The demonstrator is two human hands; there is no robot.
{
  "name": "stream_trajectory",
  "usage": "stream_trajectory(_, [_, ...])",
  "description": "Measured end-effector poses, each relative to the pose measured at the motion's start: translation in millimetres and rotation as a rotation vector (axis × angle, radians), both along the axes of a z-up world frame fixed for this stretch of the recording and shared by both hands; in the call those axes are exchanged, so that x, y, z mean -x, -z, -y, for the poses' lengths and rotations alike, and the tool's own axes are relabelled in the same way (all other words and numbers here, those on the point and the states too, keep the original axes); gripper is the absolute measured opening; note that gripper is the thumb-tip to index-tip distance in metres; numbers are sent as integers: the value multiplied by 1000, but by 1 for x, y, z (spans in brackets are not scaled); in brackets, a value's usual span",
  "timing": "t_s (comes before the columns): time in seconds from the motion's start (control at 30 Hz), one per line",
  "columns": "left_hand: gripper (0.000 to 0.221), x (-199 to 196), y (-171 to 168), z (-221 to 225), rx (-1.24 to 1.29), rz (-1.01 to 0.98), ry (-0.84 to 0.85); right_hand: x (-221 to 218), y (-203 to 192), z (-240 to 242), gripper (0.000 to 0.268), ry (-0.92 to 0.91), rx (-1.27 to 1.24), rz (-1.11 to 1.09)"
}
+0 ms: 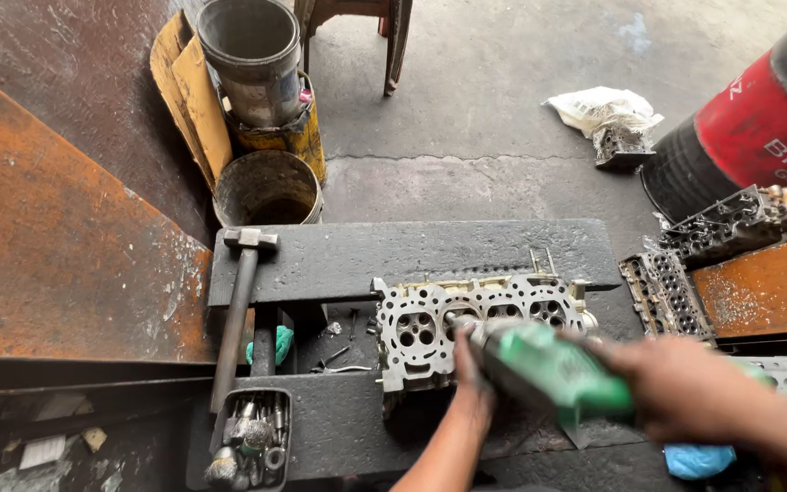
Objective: The person cleans an engine cylinder head by hand with a brush and then uses a power drill with a wire brush attachment to remove carbon deposits from the valve openings.
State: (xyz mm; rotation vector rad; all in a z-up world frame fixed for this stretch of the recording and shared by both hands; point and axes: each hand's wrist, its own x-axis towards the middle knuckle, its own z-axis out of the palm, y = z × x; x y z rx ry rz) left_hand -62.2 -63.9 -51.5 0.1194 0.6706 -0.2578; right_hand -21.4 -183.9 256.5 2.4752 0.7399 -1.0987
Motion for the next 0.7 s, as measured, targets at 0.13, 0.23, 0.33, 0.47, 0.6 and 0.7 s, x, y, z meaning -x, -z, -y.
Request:
stream_trajectory(0.13, [69,-48,8,21,161,168,-61,-87,8,28,113,319,-247,-129])
stream_trajectory(0.23, [67,-65,-3,32,162,106,-51,-132,39,82,75,654,-198,-177])
stream_trajectory(0.33, [55,-67,-37,37,6,-153,110,-150,82,146,69,1031,-415,-276])
stream_trajectory(0.47, [55,-60,-38,37,-35,-180,217,-114,92,168,70,913,-530,-265])
stream_trajectory(0.6, [70,-53,3,31,-119,10,166,-57,40,80,101,466,-286,-148])
stream_trajectory(0.7, [62,-33,8,-6,54,106,142,-33,3,9,114,181,-76,-63])
